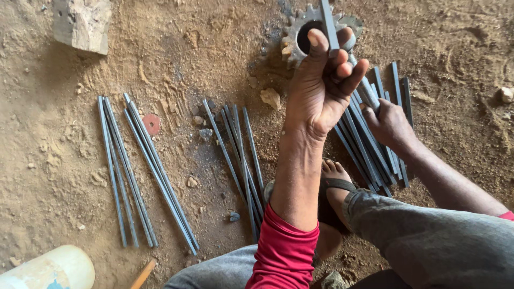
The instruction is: The person sits on the ground and repeatedly sharpens the ends of metal rods using a hammer and a gear-like anvil. They pick up rods from a pile, strike them against the anvil, and place the sharpened rods into a separate pile.
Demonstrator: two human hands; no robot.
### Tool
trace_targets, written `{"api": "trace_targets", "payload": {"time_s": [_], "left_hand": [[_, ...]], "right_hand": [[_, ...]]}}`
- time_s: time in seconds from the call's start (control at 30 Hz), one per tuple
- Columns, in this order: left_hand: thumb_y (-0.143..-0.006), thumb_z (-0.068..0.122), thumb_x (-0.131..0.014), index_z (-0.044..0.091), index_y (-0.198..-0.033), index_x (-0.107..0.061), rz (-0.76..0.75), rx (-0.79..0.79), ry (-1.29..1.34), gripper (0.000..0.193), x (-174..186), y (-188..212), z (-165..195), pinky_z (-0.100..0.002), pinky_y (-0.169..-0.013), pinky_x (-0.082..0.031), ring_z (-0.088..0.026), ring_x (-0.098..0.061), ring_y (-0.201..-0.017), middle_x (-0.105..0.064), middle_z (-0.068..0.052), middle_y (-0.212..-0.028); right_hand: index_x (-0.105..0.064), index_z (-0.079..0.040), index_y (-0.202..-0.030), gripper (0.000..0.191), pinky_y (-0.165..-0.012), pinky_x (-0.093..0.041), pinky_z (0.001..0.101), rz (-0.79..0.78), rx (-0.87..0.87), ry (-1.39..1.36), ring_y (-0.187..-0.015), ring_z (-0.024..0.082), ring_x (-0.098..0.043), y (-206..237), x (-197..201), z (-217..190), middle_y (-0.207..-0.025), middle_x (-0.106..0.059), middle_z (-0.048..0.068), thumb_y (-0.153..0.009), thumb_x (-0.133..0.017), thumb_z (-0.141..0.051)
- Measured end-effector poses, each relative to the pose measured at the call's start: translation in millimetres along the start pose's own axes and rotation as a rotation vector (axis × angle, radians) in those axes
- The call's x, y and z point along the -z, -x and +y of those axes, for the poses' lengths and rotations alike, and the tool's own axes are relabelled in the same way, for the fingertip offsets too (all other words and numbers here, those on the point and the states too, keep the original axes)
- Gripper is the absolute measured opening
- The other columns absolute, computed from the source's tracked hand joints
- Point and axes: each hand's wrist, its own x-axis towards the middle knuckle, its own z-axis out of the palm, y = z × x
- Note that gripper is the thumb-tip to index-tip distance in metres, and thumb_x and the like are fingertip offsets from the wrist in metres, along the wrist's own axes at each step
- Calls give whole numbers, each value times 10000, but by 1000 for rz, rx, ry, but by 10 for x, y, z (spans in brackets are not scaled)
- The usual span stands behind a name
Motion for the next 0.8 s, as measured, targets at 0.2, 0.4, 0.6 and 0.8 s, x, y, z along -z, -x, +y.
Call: {"api": "trace_targets", "payload": {"time_s": [0.2, 0.4, 0.6, 0.8], "left_hand": [[-960, 362, -733, -1, -1014, -602, 68, 95, -139, 390, 465, 13, 111, -391, -815, -666, -189, -710, -768, -706, -103, -843], [-1070, 285, -453, 78, -1033, -563, 549, 241, -1120, 237, 1327, 302, -207, -254, -394, -354, -78, -427, -495, -523, 15, -699], [-1074, 367, -419, 46, -1000, -607, 650, 81, -1286, 379, 1825, 5, -390, -248, -373, -327, -69, -398, -461, -527, 36, -660], [-1058, 431, -446, 61, -952, -642, 699, 97, -1312, 431, 1918, -351, -326, -275, -394, -350, -87, -446, -446, -514, 44, -566]], "right_hand": [[-655, 37, -1069, 425, -472, -502, 401, -51, -20, -42, -540, 220, -608, 6, 83, 23, -671, -649, 148, -1077, -563, -379], [-653, -27, -997, 478, -403, -400, 355, -62, 3, -162, -487, 144, -480, -2, 200, 57, -633, -574, 49, -1072, -528, -483], [-578, -22, -921, 488, -385, -396, 323, 124, 345, -190, -465, 125, -473, -26, 295, 57, -613, -515, 29, -1113, -509, -466], [-638, -3, -1056, 423, -415, -455, 329, 63, 385, -72, -497, 118, -534, -246, 366, -108, -670, -591, 29, -1106, -496, -399]]}}
